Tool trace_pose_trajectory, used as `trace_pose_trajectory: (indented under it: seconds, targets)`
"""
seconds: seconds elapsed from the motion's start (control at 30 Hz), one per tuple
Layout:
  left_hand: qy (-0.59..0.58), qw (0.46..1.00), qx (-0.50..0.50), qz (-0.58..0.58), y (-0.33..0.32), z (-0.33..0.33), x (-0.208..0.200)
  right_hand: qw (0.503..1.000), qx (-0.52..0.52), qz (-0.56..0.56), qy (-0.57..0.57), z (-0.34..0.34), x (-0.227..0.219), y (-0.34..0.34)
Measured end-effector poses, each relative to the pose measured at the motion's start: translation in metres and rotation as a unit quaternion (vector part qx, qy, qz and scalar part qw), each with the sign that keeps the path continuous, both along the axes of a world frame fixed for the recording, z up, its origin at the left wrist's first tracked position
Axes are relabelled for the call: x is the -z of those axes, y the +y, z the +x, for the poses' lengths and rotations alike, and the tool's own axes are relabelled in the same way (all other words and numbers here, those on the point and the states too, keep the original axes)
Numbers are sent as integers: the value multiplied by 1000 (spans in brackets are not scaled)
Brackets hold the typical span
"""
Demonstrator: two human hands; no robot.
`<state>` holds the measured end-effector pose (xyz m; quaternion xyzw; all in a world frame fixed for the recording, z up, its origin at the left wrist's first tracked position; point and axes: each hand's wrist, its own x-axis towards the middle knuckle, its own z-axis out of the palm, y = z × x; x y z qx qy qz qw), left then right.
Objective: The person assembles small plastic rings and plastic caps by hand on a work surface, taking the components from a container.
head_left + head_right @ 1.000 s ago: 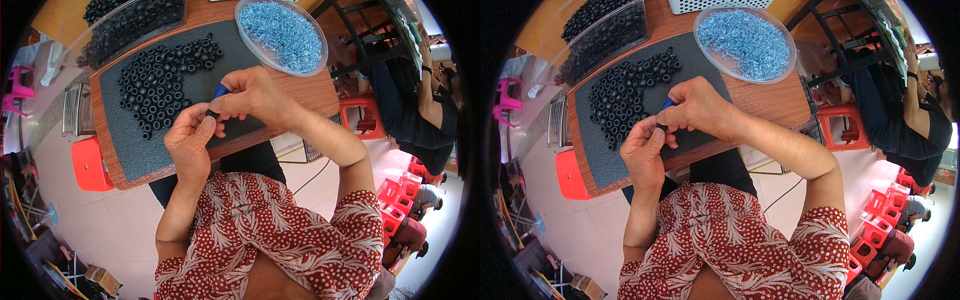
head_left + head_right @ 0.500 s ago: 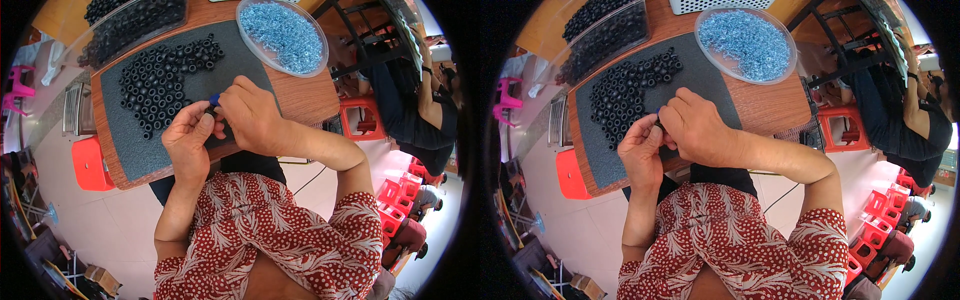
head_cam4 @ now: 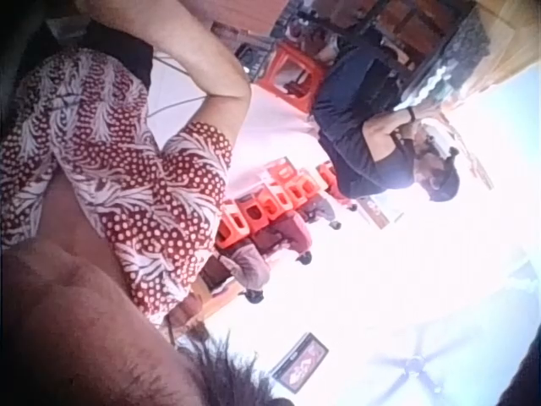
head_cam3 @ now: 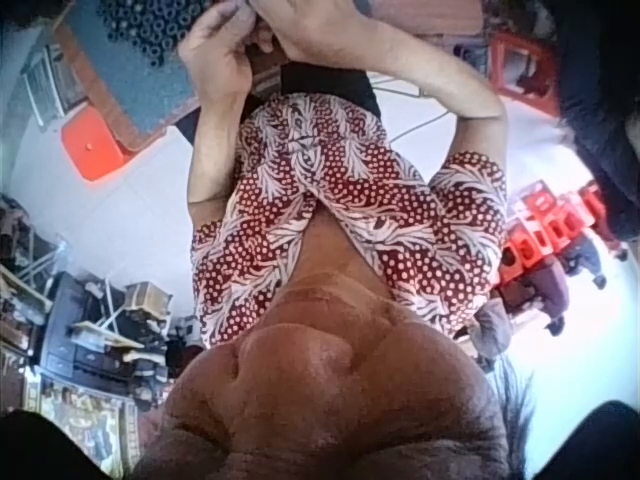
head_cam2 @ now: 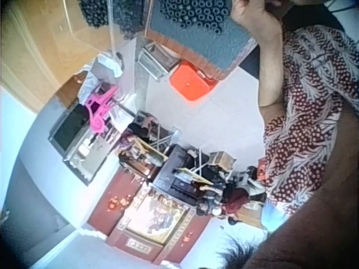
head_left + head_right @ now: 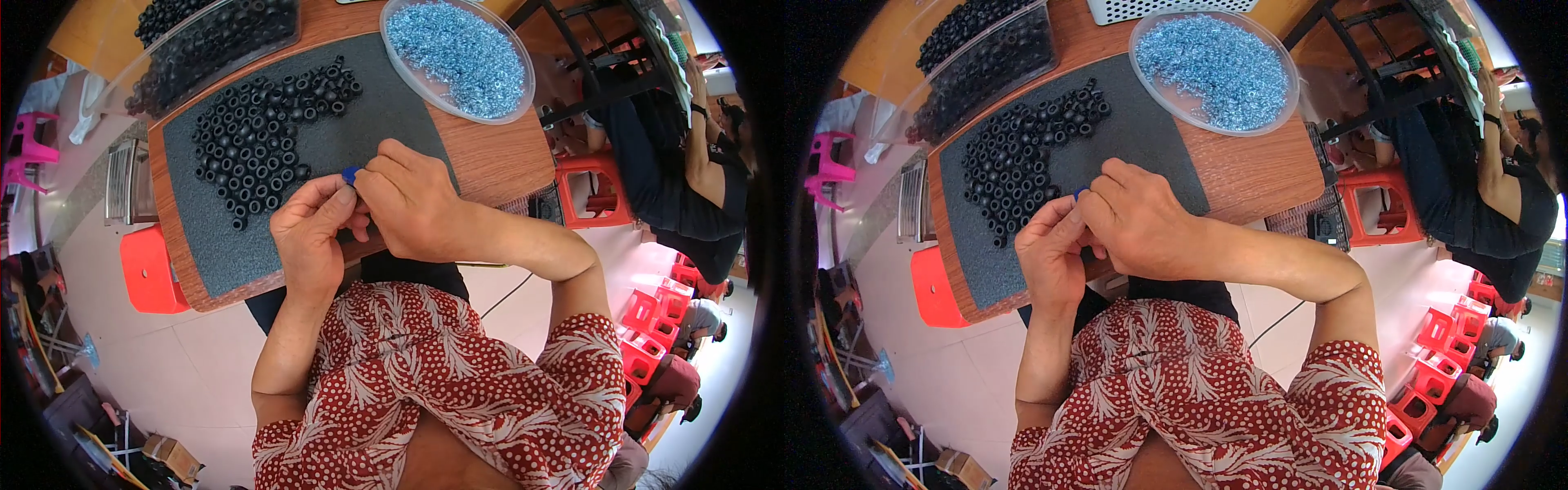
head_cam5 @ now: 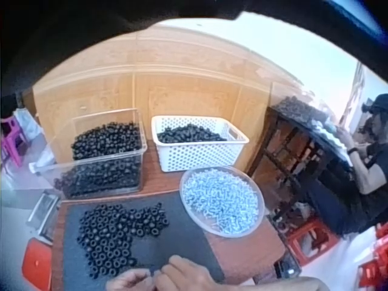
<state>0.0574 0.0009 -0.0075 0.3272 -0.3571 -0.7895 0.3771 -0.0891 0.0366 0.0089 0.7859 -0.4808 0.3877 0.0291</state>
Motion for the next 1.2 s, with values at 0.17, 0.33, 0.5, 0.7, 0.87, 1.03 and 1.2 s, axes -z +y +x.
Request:
trace_pose_trajectory:
  seconds: [0.17, 0.33, 0.5, 0.7, 0.87, 1.03, 1.2]
  targets:
    - [13, 1000, -4, 19, 0, 1, -3, 998, -21, 50, -13, -12, -7, 2]
    - [3, 999, -40, -2, 2, -2, -5, 995, -16, 84, 41, -14, -13, -4]
    - [-6, 999, -25, -18, -1, -1, -1, 991, -27, 51, 122, -10, -8, -9]
    - [-9, 1000, 14, -20, 2, 2, -2, 981, -42, 13, 191, -15, -2, -8]
    - [-37, 998, 58, -3, 1, 3, -10, 984, -52, -10, 172, -18, 1, -9]
    - [-26, 993, 109, 36, 3, 9, -7, 984, -61, -12, 167, -20, 0, -7]
    - [-56, 995, 84, -12, 8, 10, -9, 987, -76, -9, 143, -19, 1, -7]
